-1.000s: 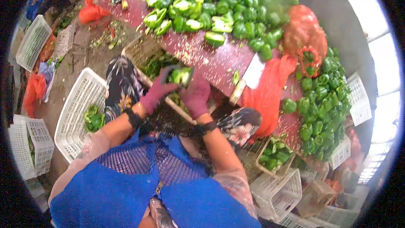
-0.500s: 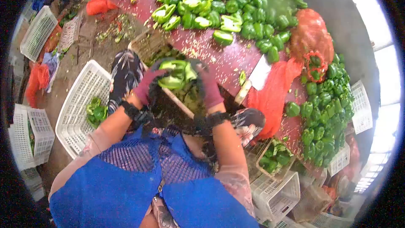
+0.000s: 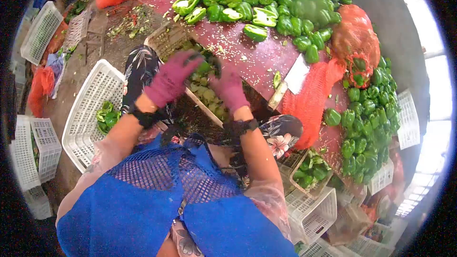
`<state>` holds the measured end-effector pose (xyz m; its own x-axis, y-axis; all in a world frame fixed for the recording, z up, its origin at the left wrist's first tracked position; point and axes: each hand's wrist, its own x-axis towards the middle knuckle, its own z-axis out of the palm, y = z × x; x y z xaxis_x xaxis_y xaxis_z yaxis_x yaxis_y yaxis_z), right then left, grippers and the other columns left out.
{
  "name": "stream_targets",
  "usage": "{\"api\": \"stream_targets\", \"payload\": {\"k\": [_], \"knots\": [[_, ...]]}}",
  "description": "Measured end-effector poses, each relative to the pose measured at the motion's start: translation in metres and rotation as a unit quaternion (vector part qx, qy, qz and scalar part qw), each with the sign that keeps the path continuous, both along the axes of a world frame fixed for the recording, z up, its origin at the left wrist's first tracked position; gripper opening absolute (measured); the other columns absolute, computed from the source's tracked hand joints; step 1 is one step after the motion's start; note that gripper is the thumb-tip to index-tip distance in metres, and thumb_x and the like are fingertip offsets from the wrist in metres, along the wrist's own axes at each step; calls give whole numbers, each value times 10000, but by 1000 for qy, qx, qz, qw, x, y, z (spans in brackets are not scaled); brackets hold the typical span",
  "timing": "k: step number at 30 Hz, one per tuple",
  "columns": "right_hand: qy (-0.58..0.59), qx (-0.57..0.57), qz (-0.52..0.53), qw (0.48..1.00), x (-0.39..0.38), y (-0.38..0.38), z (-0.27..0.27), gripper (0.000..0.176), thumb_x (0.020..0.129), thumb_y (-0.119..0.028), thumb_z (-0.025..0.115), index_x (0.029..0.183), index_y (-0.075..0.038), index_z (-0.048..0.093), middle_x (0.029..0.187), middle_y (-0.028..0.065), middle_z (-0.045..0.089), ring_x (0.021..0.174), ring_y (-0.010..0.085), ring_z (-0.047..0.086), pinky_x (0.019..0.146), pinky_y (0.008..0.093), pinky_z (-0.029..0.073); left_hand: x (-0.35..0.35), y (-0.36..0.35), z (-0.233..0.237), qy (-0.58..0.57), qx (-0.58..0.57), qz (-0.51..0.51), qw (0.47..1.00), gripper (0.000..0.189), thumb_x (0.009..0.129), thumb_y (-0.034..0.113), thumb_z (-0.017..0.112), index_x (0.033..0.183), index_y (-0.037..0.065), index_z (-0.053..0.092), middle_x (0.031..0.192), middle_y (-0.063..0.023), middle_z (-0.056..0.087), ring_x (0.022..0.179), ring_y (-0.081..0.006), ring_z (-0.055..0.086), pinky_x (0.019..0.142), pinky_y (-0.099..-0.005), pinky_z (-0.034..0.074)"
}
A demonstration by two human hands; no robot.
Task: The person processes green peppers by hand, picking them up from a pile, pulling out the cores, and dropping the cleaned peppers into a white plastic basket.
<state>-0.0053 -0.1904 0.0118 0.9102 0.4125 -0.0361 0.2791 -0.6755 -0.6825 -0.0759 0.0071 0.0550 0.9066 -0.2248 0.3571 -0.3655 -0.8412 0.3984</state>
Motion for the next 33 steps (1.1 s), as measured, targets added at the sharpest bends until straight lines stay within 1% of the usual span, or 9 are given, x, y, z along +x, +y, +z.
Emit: {"api": "stream_targets", "payload": {"k": [3, 5, 8, 12, 16, 18, 19, 29, 33], "knots": [[-59, 83, -94, 990, 28, -9, 24, 521, 808, -233, 673, 1262, -30, 516, 1145, 230, 600, 1087, 383, 569, 942, 428, 455, -9, 61, 26, -113, 57, 155, 980, 534, 706, 6, 596, 1214, 166, 548, 1197, -108, 557, 1114, -346, 529, 890, -430, 492], [-164, -29, -110, 980, 57, -23, 34, 497, 804, -257, 676, 1230, -37, 544, 1181, 197, 596, 1121, 352, 562, 958, 418, 450, -29, 115, 33, -111, 138, 263, 948, 517, 709, -3, 590, 1196, 168, 565, 1203, -104, 560, 1100, -337, 538, 889, -426, 493], [-195, -207, -181, 941, 115, -41, 19, 524, 803, -298, 672, 1262, -75, 550, 1247, 171, 561, 1135, 316, 554, 960, 405, 442, -83, 178, 29, 168, 229, 398, 872, 469, 769, 44, 570, 1224, 158, 562, 1245, -117, 550, 1078, -338, 564, 853, -432, 503], [-179, -301, -196, 916, 182, -37, 10, 384, 827, -372, 588, 1099, -105, 635, 1078, 162, 646, 1016, 325, 616, 881, 406, 495, -137, 217, -6, 355, 173, 406, 824, 564, 815, 475, 619, 1281, 168, 532, 1347, -107, 492, 1158, -315, 548, 935, -470, 443], [-190, -261, -164, 932, 205, -34, -10, 327, 779, -334, 593, 982, -94, 683, 1024, 194, 663, 961, 368, 630, 814, 436, 512, -158, 223, -80, 124, 87, 428, 891, 586, 827, 473, 608, 1297, 134, 523, 1279, -148, 568, 1203, -321, 519, 981, -448, 411], [-23, -346, -104, 932, 212, -23, 10, 471, 746, -309, 656, 1151, -69, 623, 1131, 205, 628, 1075, 372, 583, 904, 452, 475, -141, 188, -36, 134, 93, 430, 888, 528, 858, 423, 581, 1308, 153, 519, 1292, -150, 557, 1191, -310, 529, 983, -446, 410], [-149, -327, -33, 933, 243, -58, -42, 544, 742, -314, 676, 1208, -48, 587, 1163, 207, 612, 1103, 362, 570, 922, 454, 465, -140, 189, -49, 90, 37, 420, 902, 506, 863, 415, 574, 1298, 163, 522, 1319, -144, 538, 1169, -321, 541, 954, -449, 424], [-275, -297, -88, 910, 205, -101, -57, 627, 777, -181, 692, 1339, -12, 471, 1220, 313, 515, 1099, 435, 536, 906, 458, 449, -121, 171, -20, 139, 40, 433, 890, 360, 883, 340, 541, 1190, 158, 582, 1179, -111, 577, 970, -307, 630, 776, -440, 516], [-111, -231, -135, 957, 209, -96, -50, 585, 794, -114, 661, 1340, -14, 478, 1136, 268, 590, 937, 373, 586, 837, 394, 476, -133, 177, -23, 146, 25, 453, 879, 336, 885, 344, 538, 1160, 157, 588, 1185, -103, 579, 981, -305, 628, 786, -436, 517]]}}
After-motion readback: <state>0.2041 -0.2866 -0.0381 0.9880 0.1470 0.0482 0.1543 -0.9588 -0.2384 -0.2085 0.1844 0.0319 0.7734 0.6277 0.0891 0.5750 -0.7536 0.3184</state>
